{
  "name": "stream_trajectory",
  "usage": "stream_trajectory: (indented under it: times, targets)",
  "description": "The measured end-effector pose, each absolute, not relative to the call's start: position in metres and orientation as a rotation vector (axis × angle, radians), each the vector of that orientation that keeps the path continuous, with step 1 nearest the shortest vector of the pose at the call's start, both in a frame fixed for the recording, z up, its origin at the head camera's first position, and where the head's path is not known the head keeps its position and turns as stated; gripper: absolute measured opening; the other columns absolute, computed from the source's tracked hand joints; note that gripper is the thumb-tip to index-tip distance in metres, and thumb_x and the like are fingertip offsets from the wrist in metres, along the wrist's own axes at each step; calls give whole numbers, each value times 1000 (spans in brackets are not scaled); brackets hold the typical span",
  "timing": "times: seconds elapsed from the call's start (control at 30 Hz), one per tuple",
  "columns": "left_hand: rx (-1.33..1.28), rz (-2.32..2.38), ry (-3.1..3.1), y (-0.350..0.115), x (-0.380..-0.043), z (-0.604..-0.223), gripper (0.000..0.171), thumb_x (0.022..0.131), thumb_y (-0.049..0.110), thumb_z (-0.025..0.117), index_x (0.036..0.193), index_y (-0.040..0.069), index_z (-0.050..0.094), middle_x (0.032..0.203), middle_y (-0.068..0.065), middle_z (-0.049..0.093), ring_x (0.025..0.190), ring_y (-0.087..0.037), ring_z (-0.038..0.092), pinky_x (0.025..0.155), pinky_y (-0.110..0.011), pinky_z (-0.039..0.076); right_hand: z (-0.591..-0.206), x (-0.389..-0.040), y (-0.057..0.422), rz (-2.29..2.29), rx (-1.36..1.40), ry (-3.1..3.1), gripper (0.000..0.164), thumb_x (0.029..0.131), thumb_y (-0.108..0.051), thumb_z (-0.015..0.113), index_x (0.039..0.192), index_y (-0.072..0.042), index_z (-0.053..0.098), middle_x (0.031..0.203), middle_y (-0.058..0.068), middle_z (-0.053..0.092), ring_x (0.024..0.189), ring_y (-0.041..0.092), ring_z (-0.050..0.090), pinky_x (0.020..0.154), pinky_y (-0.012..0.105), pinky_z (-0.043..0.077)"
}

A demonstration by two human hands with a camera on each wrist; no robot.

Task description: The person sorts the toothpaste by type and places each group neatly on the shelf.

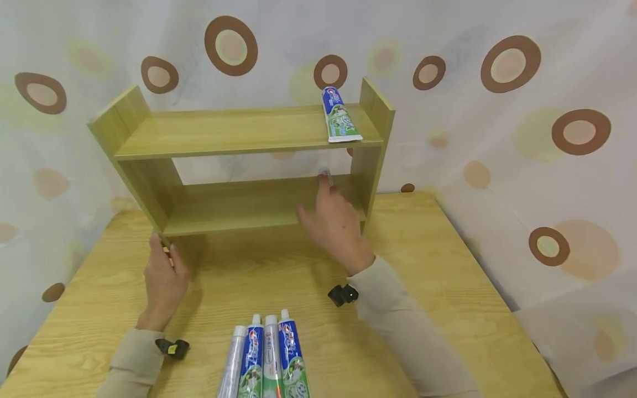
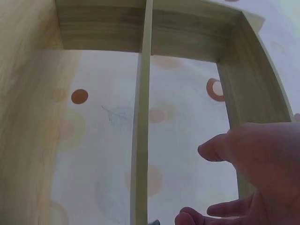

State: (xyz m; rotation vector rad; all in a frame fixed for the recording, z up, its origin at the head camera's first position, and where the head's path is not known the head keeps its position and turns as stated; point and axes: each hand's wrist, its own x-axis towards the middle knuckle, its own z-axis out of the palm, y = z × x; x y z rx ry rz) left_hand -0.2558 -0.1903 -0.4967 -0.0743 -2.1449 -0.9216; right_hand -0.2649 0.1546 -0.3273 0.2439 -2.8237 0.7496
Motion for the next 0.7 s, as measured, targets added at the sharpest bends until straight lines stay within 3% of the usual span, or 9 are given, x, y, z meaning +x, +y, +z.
stream_trajectory:
  times: [0.07, 0.13, 0.2, 0.3, 0.4, 0.47, 0.57, 0.63, 0.7]
  targets:
    - [-63, -925, -2150, -190, -255, -496, 48, 112, 3, 48, 159, -4, 39, 130, -40, 65, 113, -62, 68, 89, -73, 55, -330, -260, 151, 782, 264, -2819, 84, 107, -39, 65, 172, -2, 25, 155, 28, 60, 89, 36, 73, 72, 52, 63]
    - [-63, -924, -2155, -190, -255, -496, 49, 112, 3, 47, 160, -4, 39, 131, -40, 64, 114, -62, 68, 89, -74, 55, -332, -254, 148, 793, 287, -2812, 87, 107, -38, 65, 173, -2, 21, 167, 27, 49, 102, 37, 76, 79, 52, 64]
    - [-64, -922, -2155, -190, -255, -496, 49, 112, 3, 48, 159, -4, 39, 130, -40, 64, 112, -62, 68, 87, -74, 55, -336, -249, 145, 828, 315, -2806, 89, 107, -36, 66, 173, 0, 19, 167, 29, 48, 108, 40, 77, 81, 52, 65]
    - [-66, -923, -2152, -190, -255, -495, 48, 112, 3, 48, 159, -5, 39, 129, -40, 65, 109, -62, 69, 86, -73, 55, -340, -240, 141, 850, 347, -2804, 87, 107, -35, 68, 170, 4, 23, 152, 33, 61, 110, 41, 78, 82, 50, 66]
    - [-61, -929, -2156, -190, -255, -495, 48, 112, 3, 48, 159, -5, 39, 129, -40, 64, 109, -62, 69, 86, -73, 55, -345, -233, 137, 871, 354, -2810, 84, 107, -36, 69, 168, 3, 27, 130, 30, 72, 77, 31, 76, 59, 40, 62]
    - [-61, -935, -2161, -191, -255, -495, 49, 112, 3, 47, 159, -5, 39, 130, -40, 64, 111, -62, 69, 87, -73, 56, -348, -229, 136, 865, 362, -2807, 82, 107, -36, 70, 167, 3, 30, 114, 26, 75, 67, 23, 72, 51, 33, 56]
    - [-63, -936, -2170, -191, -255, -496, 49, 113, 4, 47, 160, -4, 38, 132, -40, 64, 113, -62, 69, 87, -73, 56, -351, -224, 134, 879, 371, -2796, 80, 106, -35, 70, 166, 2, 31, 84, 14, 68, 49, 16, 55, 41, 27, 41]
    - [-65, -934, -2171, -191, -255, -496, 48, 113, 4, 46, 159, -5, 38, 132, -40, 64, 111, -62, 69, 86, -73, 56, -353, -221, 133, 876, 381, -2789, 80, 106, -34, 71, 166, 2, 32, 78, 11, 63, 46, 14, 49, 40, 24, 36]
    - [-61, -932, -2173, -191, -254, -496, 48, 113, 4, 47, 159, -5, 38, 130, -41, 64, 110, -62, 69, 85, -73, 56, -356, -218, 133, 878, 384, -2788, 81, 105, -34, 72, 166, 2, 33, 84, 13, 67, 44, 13, 47, 39, 23, 35]
